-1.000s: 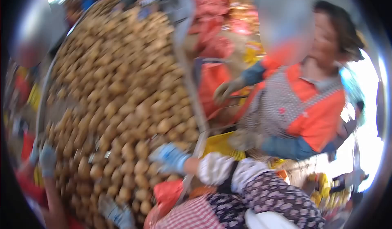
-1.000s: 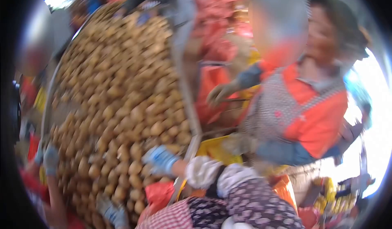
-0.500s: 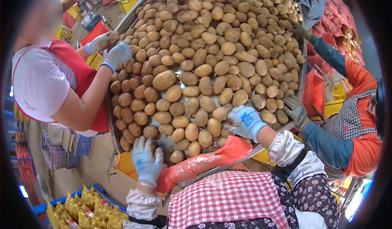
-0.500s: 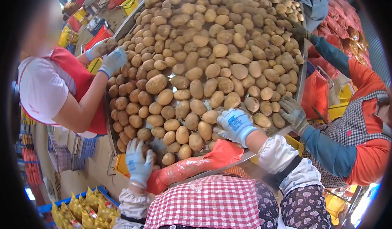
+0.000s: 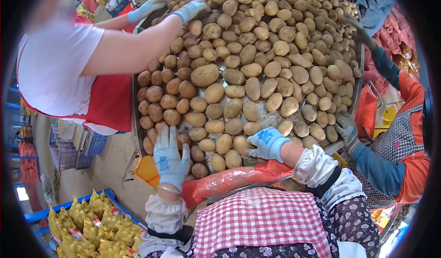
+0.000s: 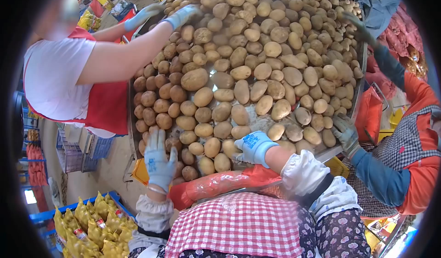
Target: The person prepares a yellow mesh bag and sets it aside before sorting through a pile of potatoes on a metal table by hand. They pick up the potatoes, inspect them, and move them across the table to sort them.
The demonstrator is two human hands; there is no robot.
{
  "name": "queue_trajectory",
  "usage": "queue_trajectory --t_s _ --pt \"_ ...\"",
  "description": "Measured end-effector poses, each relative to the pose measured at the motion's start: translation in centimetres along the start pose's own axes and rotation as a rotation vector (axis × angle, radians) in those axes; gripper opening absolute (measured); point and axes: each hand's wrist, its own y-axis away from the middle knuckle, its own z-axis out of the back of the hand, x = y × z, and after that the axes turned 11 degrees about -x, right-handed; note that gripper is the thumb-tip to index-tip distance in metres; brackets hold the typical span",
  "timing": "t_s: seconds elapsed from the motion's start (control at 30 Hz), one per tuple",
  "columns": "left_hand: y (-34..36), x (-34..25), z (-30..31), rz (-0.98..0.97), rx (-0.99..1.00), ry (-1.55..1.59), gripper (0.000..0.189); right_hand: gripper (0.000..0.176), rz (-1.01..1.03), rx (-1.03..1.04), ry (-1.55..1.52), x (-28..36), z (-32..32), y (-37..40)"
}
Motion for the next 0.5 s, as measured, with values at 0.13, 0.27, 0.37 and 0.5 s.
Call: queue_trajectory --t_s 0.13,0.27,0.37,0.5 --pt "-1.0 -0.5 -2.3 -0.194 -0.084 -0.058 0.075 0.032 0.065 -0.266 -0.597 -1.9 -2.5 0.3" --pt "2.3 3.2 -1.4 -0.072 0.102 -0.151 0.063 0.03 -0.014 -0.302 -0.357 -2.2 0.4 1.0" --pt "1.5 5.2 0.5 0.335 0.389 -0.081 0.049 0.033 0.01 -0.32 -0.291 -1.9 -0.7 0.6" --pt "-2.0 1.3 -0.1 -0.238 0.0 0.043 0.046 0.04 -0.188 -0.215 -0.706 -2.8 -1.6 0.1"
